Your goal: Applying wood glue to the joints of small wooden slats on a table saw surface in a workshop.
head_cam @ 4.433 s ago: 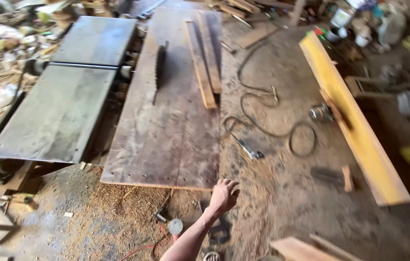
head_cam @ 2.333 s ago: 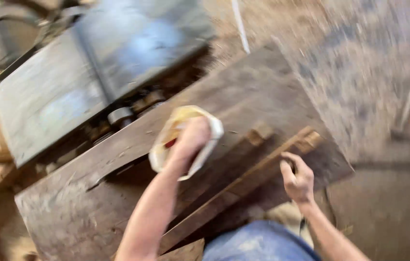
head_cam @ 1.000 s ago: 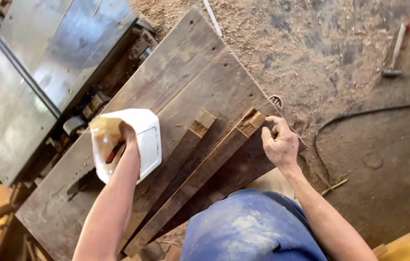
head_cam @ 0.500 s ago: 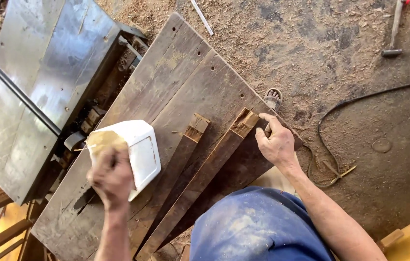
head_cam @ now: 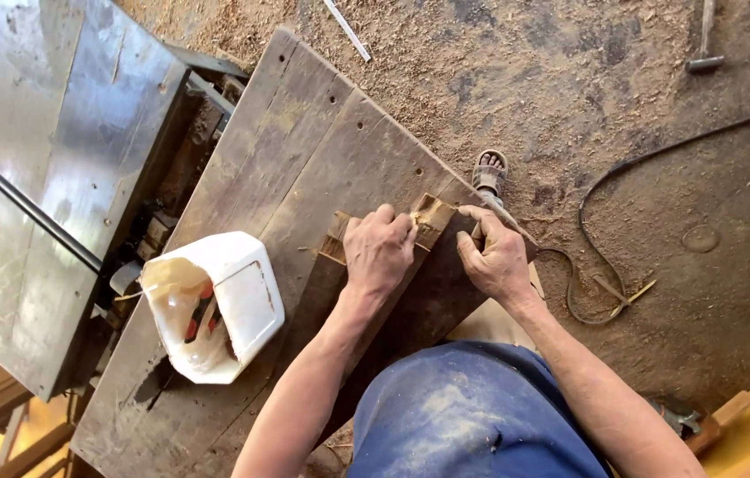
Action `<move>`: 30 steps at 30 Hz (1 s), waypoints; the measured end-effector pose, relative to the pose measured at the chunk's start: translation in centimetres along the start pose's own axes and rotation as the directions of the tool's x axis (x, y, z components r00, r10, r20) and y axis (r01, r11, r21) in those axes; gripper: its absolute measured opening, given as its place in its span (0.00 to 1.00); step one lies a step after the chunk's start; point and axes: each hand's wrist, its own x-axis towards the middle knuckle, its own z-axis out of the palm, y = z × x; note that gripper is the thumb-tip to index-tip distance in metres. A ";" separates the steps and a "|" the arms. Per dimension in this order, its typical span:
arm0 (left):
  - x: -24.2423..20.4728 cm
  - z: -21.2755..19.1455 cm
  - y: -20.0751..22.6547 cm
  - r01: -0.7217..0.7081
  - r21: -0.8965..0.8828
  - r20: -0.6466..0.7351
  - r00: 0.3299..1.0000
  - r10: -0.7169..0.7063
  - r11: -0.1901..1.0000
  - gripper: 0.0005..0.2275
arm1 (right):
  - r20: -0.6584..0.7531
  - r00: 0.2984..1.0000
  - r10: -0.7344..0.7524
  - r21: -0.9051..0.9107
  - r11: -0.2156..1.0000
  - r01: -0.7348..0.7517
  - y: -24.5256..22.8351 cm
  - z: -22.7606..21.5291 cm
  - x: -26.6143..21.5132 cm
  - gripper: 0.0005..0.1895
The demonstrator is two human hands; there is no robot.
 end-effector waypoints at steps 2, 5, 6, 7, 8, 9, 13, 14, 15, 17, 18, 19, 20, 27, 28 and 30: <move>0.1 -0.9 0.5 -0.074 -0.006 0.021 0.997 0.074 0.997 0.09 | -0.003 1.000 -0.008 0.027 1.000 0.008 0.3 0.1 -0.1 0.18; 1.6 -0.1 0.7 -0.125 0.010 0.007 0.992 0.125 0.992 0.05 | 0.003 1.000 -0.011 0.045 0.999 0.011 0.3 0.1 -0.1 0.18; 1.8 0.4 0.5 -0.125 0.012 0.006 0.992 0.125 0.992 0.05 | 0.003 1.000 -0.013 0.046 0.999 0.013 0.4 0.1 -0.1 0.18; 2.0 0.9 0.4 -0.146 0.029 -0.018 0.989 0.147 0.989 0.05 | 0.003 1.000 -0.013 0.057 0.998 0.013 0.5 0.1 -0.1 0.17; 2.4 1.4 0.2 -0.172 0.046 -0.041 0.984 0.174 0.984 0.05 | -0.001 1.000 -0.012 0.070 0.997 0.012 0.5 0.0 0.0 0.17; 2.6 1.2 0.1 -0.175 0.048 -0.042 0.983 0.177 0.983 0.05 | -0.005 1.000 -0.013 0.072 0.997 0.013 0.5 0.0 0.1 0.17; 3.3 1.1 0.1 -0.205 0.041 -0.021 0.978 0.206 0.978 0.06 | -0.005 1.000 0.030 0.123 0.992 -0.029 0.5 0.0 0.1 0.17; 3.4 1.0 0.2 -0.210 0.037 -0.019 0.977 0.211 0.977 0.05 | -0.001 0.999 0.038 0.134 0.990 -0.037 0.4 0.1 0.1 0.16; 3.3 1.3 -0.1 -0.211 0.038 -0.018 0.977 0.212 0.977 0.05 | -0.001 0.999 0.038 0.135 0.990 -0.038 0.3 0.1 0.1 0.16; 3.1 1.7 -0.5 -0.223 0.049 -0.019 0.974 0.224 0.974 0.04 | 0.009 0.998 0.063 0.145 0.987 -0.063 0.1 0.0 0.0 0.20; 3.2 0.7 0.0 -0.224 0.049 -0.020 0.974 0.225 0.973 0.04 | 0.008 0.998 0.062 0.145 0.988 -0.063 -0.2 -0.1 0.0 0.20; 3.4 -0.2 0.5 -0.212 0.008 -0.001 0.977 0.212 0.977 0.03 | 0.012 0.996 0.094 0.171 0.981 -0.094 -0.6 -0.3 0.0 0.23; 3.5 -1.2 1.0 -0.196 -0.033 0.019 0.980 0.196 0.980 0.03 | 0.019 0.992 0.124 0.196 0.973 -0.125 -0.9 -0.4 0.0 0.26; 1.1 -3.9 0.9 -0.078 -0.063 0.110 0.990 0.085 0.995 0.04 | 0.114 0.981 0.157 0.397 0.898 -0.189 -0.4 -1.9 0.2 0.25; 1.0 -4.0 1.4 -0.093 -0.069 0.069 0.993 0.098 0.993 0.03 | 0.097 0.985 0.141 0.437 0.883 -0.169 -0.9 -1.7 0.2 0.23; 0.8 -3.9 1.7 -0.101 -0.074 0.024 0.994 0.103 0.992 0.05 | 0.084 0.989 0.122 0.473 0.869 -0.148 -1.4 -1.1 0.1 0.22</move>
